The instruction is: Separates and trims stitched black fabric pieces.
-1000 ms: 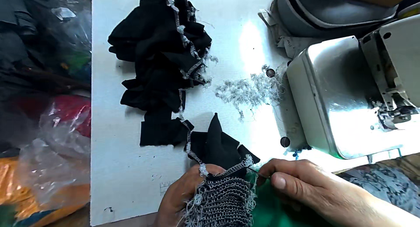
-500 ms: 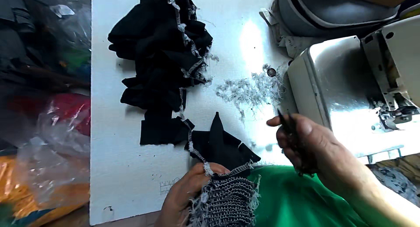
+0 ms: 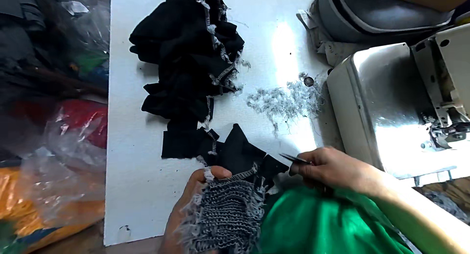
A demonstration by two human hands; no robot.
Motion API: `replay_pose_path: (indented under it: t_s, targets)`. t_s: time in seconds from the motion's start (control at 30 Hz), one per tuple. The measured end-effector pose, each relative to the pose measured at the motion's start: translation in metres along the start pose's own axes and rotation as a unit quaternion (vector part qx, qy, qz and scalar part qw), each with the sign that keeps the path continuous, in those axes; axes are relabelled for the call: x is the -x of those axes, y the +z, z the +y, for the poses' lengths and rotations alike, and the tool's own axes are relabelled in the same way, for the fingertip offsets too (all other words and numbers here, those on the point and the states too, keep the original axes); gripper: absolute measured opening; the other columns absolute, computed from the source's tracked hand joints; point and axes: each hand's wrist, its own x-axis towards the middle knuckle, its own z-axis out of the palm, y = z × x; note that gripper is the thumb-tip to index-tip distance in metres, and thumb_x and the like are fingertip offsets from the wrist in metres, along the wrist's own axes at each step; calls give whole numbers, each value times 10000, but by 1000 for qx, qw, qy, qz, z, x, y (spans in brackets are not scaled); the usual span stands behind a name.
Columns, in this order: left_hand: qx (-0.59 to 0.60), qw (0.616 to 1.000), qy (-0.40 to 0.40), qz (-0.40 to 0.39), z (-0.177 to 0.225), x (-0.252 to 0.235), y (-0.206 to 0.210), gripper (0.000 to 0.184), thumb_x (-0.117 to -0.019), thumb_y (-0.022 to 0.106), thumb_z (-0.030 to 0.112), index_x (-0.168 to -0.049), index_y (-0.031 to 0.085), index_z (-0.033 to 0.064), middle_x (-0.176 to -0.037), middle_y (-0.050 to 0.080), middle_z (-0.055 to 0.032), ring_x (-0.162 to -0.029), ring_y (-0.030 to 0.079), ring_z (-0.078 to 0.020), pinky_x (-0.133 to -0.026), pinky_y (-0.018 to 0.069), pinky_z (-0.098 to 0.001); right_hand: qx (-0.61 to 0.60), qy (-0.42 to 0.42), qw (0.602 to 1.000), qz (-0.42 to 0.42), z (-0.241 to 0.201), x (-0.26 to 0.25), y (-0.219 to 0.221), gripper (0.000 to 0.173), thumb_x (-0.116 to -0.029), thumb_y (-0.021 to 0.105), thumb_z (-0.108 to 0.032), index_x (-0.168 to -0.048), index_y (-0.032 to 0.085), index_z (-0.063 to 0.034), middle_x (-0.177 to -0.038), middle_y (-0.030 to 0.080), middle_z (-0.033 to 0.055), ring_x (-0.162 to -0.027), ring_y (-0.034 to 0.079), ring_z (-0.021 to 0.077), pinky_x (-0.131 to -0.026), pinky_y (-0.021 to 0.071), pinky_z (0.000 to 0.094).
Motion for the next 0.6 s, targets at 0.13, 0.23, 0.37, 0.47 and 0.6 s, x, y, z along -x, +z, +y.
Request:
replay_pose_path:
  t_s: [0.13,0.23,0.37,0.47,0.6]
  targets:
    - [-191,980,50,-20,9,-5,4,503,-885,671,610,-1295,627,322,-1346,566,260,-1279,482,96,-1078,417,-147,62,24,997,32,13,-19,7,320,-1074,529,-282,-1005,717,-33,-750,627,84,-682,575,181,-662,469,398]
    - [-284,954,96,-24,11,-1,2,383,-947,641,533,-1229,641,274,-1323,598,223,-1354,425,57,-1164,327,-218,3,-93,968,233,19,-34,6,271,-1051,554,-230,-1068,735,-29,-831,693,86,-734,638,172,-699,516,419]
    - [-331,932,140,-53,15,5,7,360,-980,619,483,-1214,605,209,-1282,635,141,-1351,455,5,-1174,308,-248,-93,-270,890,355,15,-51,0,333,-1080,468,-210,-1315,638,-46,-1329,643,49,-1107,649,33,-925,561,239]
    - [-331,928,156,-77,15,8,14,325,-994,606,420,-1151,591,135,-1175,662,16,-1262,542,-50,-1153,339,-261,-143,-307,881,330,1,-39,2,312,-1084,452,-197,-1277,642,-41,-1269,668,-13,-1067,647,-14,-916,561,202]
    - [-255,951,143,-102,9,9,19,384,-970,649,420,-1194,567,119,-1241,562,0,-1228,512,6,-1073,395,-157,-177,-236,933,205,-15,-8,1,275,-1097,421,-217,-1219,642,-109,-897,732,-73,-630,630,-34,-512,506,127]
